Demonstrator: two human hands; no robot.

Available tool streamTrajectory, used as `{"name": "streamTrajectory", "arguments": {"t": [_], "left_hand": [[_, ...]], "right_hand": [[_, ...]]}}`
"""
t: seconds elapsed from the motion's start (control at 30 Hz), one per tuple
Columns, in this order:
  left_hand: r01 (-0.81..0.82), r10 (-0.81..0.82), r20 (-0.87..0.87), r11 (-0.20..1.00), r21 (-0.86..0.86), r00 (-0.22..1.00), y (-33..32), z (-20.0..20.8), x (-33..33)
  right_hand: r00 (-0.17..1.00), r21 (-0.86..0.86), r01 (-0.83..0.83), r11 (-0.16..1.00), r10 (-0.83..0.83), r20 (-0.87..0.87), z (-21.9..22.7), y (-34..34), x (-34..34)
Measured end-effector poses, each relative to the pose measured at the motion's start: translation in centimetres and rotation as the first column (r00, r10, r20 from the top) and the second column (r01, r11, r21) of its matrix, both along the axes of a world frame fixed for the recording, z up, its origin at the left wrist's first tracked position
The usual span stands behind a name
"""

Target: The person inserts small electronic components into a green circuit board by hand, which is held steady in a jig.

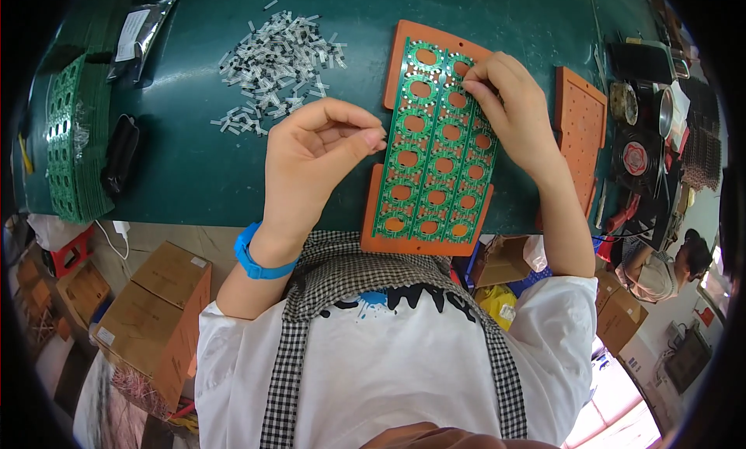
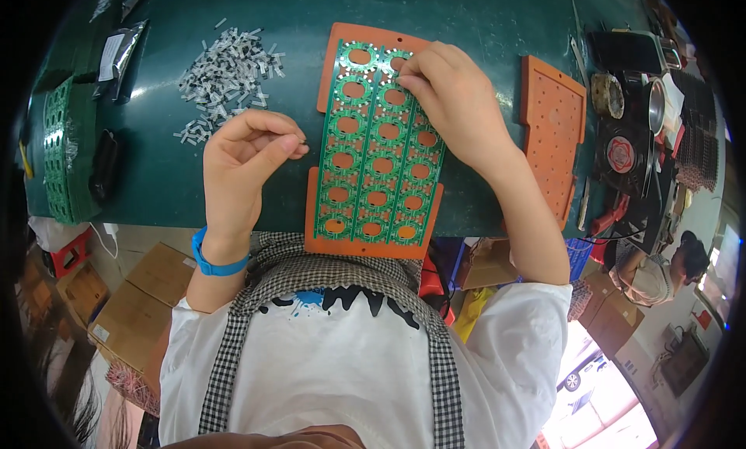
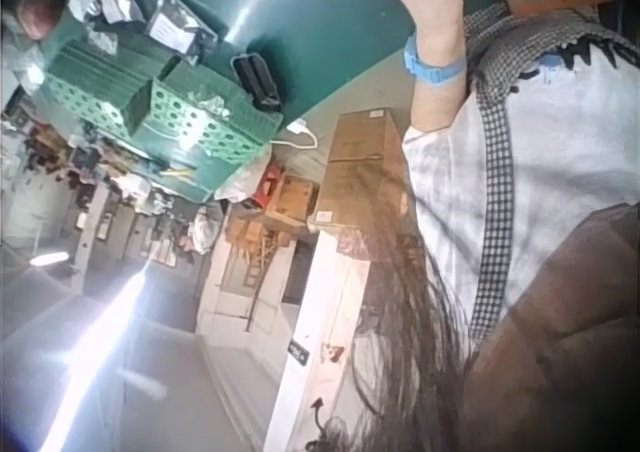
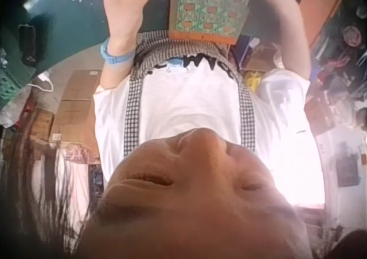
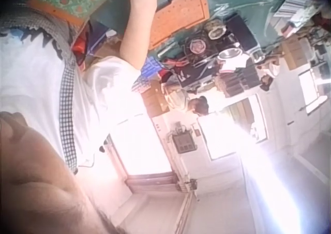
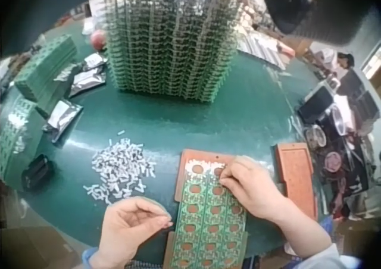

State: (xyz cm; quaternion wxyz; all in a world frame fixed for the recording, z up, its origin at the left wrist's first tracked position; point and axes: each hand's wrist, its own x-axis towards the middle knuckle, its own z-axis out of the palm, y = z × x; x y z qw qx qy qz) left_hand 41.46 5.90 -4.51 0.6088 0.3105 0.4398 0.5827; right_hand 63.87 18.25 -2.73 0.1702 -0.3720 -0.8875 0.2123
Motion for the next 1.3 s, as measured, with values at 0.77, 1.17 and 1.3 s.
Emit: {"name": "streamTrajectory", "arguments": {"t": [0.77,1.17,1.3], "left_hand": [[-0.074,0.218,-0.976,0.973,0.218,-0.019,-0.5,0.3,-2.0],[-0.008,0.219,-0.975,0.976,0.219,0.039,0.2,-0.1,-3.7],[-0.092,0.324,-0.902,0.946,0.310,0.284,0.0,0.2,-3.4]], "right_hand": [[0.978,-0.107,0.167,0.980,-0.178,-0.105,-0.2,1.8,0.1],[0.995,-0.027,0.068,0.997,-0.069,-0.069,-0.7,2.6,0.0],[0.995,0.133,0.070,0.989,-0.060,-0.078,-1.2,2.1,0.2]]}}
